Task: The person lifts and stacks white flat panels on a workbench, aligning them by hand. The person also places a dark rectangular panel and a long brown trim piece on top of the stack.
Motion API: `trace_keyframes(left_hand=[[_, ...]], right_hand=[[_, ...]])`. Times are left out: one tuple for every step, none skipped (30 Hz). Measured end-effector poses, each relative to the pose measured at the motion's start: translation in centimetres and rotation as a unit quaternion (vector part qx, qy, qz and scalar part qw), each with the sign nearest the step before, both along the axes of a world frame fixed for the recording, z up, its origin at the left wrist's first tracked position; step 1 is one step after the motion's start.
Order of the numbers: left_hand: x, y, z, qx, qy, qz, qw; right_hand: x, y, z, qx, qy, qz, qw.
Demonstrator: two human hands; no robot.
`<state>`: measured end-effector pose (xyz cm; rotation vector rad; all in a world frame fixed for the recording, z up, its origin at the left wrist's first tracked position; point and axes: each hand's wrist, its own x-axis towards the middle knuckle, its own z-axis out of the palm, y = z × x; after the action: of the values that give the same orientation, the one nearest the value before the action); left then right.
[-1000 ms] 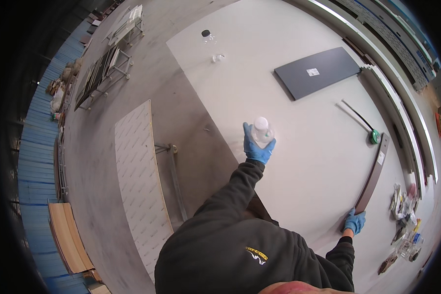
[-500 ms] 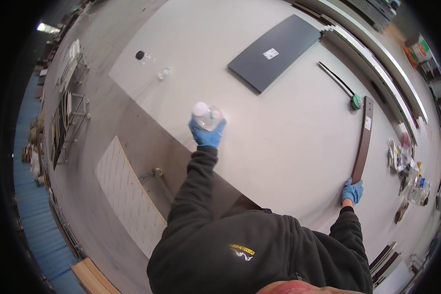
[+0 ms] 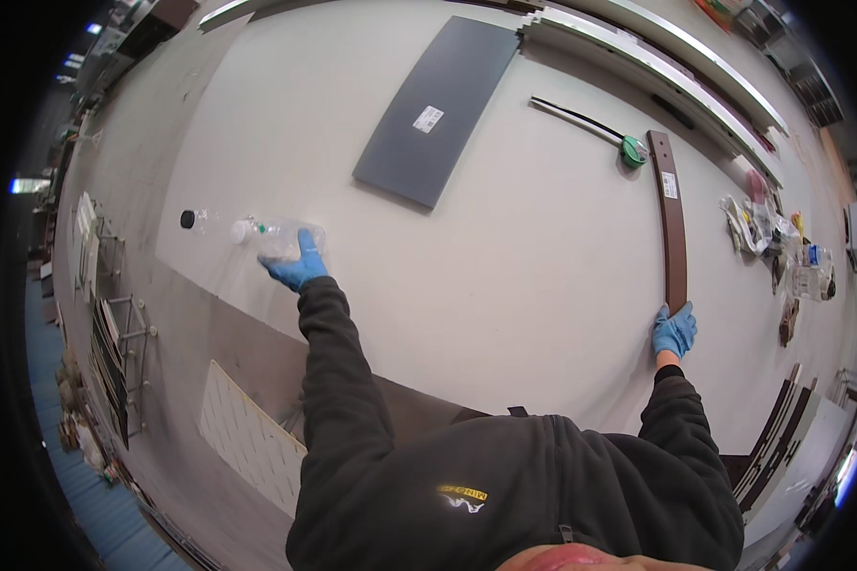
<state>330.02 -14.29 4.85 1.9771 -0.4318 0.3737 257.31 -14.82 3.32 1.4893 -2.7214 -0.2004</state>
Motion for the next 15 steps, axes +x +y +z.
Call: trace_keyframes(left_hand=[[-1.0,0.2,0.0,-0.001,0.074,-0.005,0.997],[-2.9,0.4,-0.1,-0.005,0.136,-0.011,0.991],[-4.9,-0.4,-0.5,0.017,0.151,0.004,0.988],[-6.9,-1.2,-0.8,0.031,0.148,-0.055,0.987],[-9.3,-2.3,-1.4,0.067,0.097,-0.092,0.989],[-10.7,-3.1,-1.7,0.125,0.07,-0.121,0.982],[-10.8,-4.6,-1.9,0.149,-0.001,-0.142,0.978],[-10.6,-7.0,-2.2,0.188,-0.077,-0.16,0.966],[-9.2,-9.3,-2.2,0.184,-0.084,-0.178,0.963],[-7.9,-11.5,-2.3,0.239,-0.102,-0.177,0.949],[-6.6,-13.2,-2.4,0.283,-0.08,-0.191,0.936],[-5.8,-14.4,-2.6,0.308,-0.065,-0.202,0.927],[-5.2,-15.2,-2.9,0.358,-0.044,-0.231,0.904],[-4.7,-16.1,-3.1,0.397,-0.023,-0.254,0.882],[-4.4,-16.5,-3.1,0.453,0.01,-0.28,0.846]], right_hand=[[0.1,0.0,0.1,0.013,-0.012,-0.014,1.0],[0.4,-0.1,0.3,0.002,-0.015,-0.014,1.0],[0.9,-0.1,0.4,0.002,0.039,0.005,0.999],[1.9,-0.3,0.4,-0.021,0.103,0.039,0.994],[2.8,-0.6,0.7,-0.012,0.148,0.053,0.987],[4.0,-1.1,1.0,-0.081,0.117,0.124,0.982],[5.7,-1.9,1.1,-0.13,0.066,0.174,0.974],[7.5,-2.9,1.4,-0.175,-0.026,0.26,0.949],[10.2,-4.1,1.2,-0.183,-0.034,0.324,0.927],[13.6,-5.5,0.7,-0.204,-0.087,0.389,0.894],[16.7,-6.4,0.5,-0.172,-0.133,0.448,0.867],[20.1,-7.3,0.2,-0.162,-0.203,0.477,0.84],[23.5,-7.8,0.0,-0.168,-0.257,0.478,0.823],[26.9,-8.7,-0.3,-0.182,-0.304,0.477,0.804],[30.1,-9.6,-0.4,-0.152,-0.338,0.451,0.812]])
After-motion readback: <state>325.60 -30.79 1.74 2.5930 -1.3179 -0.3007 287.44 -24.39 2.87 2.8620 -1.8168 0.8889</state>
